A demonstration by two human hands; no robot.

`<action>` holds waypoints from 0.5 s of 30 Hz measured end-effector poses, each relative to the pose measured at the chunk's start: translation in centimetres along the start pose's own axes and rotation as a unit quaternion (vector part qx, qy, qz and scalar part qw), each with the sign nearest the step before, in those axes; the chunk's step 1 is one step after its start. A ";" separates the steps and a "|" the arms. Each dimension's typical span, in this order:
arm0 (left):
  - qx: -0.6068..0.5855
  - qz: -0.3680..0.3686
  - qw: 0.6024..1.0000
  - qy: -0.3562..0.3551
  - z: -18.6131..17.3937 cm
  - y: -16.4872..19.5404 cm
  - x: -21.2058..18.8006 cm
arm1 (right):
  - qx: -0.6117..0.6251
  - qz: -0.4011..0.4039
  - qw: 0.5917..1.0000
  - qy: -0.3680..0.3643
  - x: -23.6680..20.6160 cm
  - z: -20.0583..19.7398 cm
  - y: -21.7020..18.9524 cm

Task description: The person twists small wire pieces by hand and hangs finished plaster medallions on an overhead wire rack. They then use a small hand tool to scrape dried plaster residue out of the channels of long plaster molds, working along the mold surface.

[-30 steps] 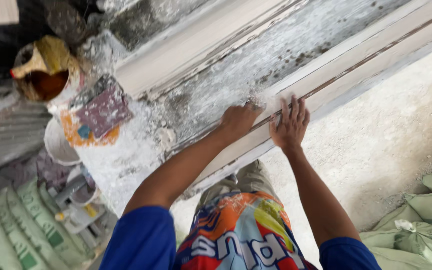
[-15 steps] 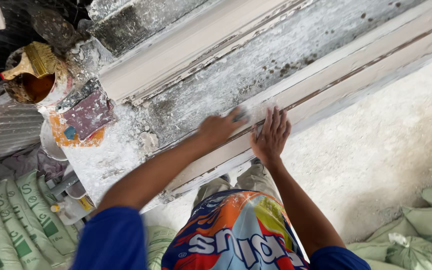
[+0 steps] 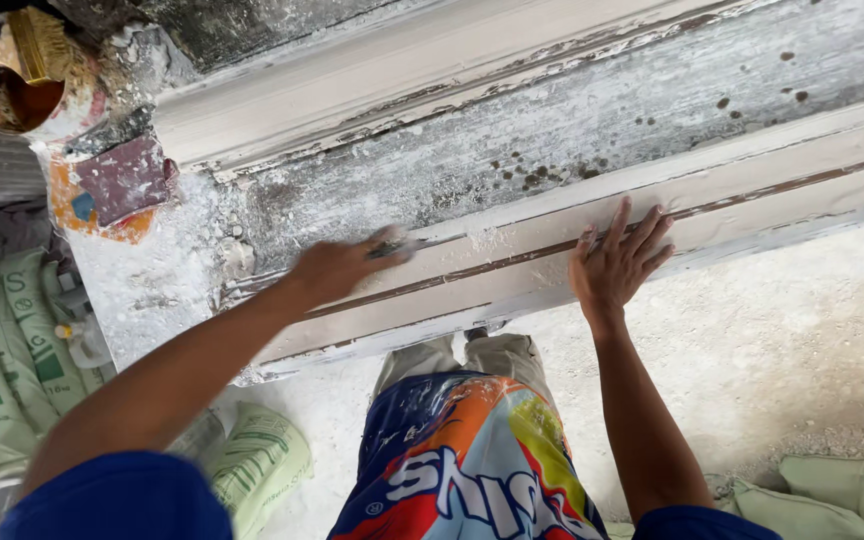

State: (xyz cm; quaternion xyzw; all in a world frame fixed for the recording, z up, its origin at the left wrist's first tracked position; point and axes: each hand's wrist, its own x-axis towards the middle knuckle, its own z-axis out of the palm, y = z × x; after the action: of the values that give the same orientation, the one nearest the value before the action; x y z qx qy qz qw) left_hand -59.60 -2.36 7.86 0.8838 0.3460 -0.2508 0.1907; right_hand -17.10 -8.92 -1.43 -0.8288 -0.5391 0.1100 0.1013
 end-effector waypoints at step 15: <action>-0.027 0.018 0.999 0.015 0.1 -0.9 -2.0 | 0.008 0.003 1.000 0.019 -0.2 0.1 -1.0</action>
State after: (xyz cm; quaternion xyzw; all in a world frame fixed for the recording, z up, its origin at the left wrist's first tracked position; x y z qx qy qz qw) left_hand -61.53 -2.86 8.80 0.8880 0.3399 -0.2245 0.2133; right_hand -18.05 -8.68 -1.27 -0.8316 -0.5335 0.0993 0.1180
